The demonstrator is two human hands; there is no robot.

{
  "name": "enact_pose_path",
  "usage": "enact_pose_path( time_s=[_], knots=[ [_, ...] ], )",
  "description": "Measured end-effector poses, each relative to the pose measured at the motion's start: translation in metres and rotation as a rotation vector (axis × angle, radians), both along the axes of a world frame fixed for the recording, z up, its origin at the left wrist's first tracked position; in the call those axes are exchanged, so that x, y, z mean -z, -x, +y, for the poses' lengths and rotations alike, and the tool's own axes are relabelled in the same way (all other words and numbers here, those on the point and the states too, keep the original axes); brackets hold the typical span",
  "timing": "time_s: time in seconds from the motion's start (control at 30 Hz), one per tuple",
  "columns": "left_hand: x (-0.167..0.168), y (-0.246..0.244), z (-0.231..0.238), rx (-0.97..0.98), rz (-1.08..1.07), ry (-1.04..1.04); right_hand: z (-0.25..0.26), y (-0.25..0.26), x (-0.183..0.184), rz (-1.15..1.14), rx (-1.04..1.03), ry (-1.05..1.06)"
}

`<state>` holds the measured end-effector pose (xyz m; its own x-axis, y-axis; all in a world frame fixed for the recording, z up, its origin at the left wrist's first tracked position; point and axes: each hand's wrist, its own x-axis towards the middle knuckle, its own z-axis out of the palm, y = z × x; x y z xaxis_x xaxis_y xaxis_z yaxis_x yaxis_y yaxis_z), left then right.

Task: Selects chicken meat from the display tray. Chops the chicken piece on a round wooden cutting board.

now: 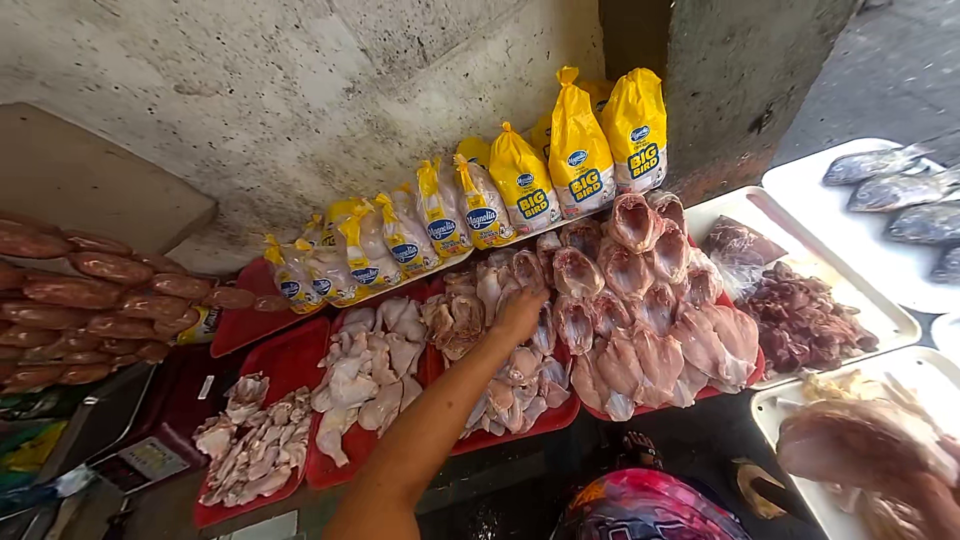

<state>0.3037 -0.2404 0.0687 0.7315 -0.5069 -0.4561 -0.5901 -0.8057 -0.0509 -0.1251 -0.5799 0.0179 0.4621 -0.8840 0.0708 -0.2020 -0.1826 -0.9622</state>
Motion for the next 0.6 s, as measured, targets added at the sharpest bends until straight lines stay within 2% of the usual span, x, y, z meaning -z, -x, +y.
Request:
enact_pose_path(
  time_s=[0.07, 0.17, 0.3, 0.43, 0.5, 0.6],
  knots=[
    [-0.005, -0.001, -0.001, -0.049, -0.023, 0.039, -0.005, -0.005, 0.002, -0.001, -0.075, 0.002],
    [-0.03, 0.0, -0.007, -0.088, 0.007, 0.071, -0.01, -0.008, 0.001, -0.032, -0.145, 0.021],
    [-0.096, -0.01, -0.033, -0.079, -0.048, 0.271, -0.002, 0.0, -0.005, -0.04, -0.143, 0.062],
    [-0.141, -0.039, -0.093, 0.052, -0.128, 0.368, 0.005, 0.011, -0.007, -0.01, -0.148, 0.108],
    [-0.133, -0.057, -0.129, 0.085, -0.097, 0.335, 0.006, 0.015, -0.007, 0.013, -0.142, 0.127],
    [-0.091, -0.074, -0.164, 0.061, -0.003, 0.28, 0.0, 0.029, 0.009, 0.023, -0.117, 0.154]
  ],
)
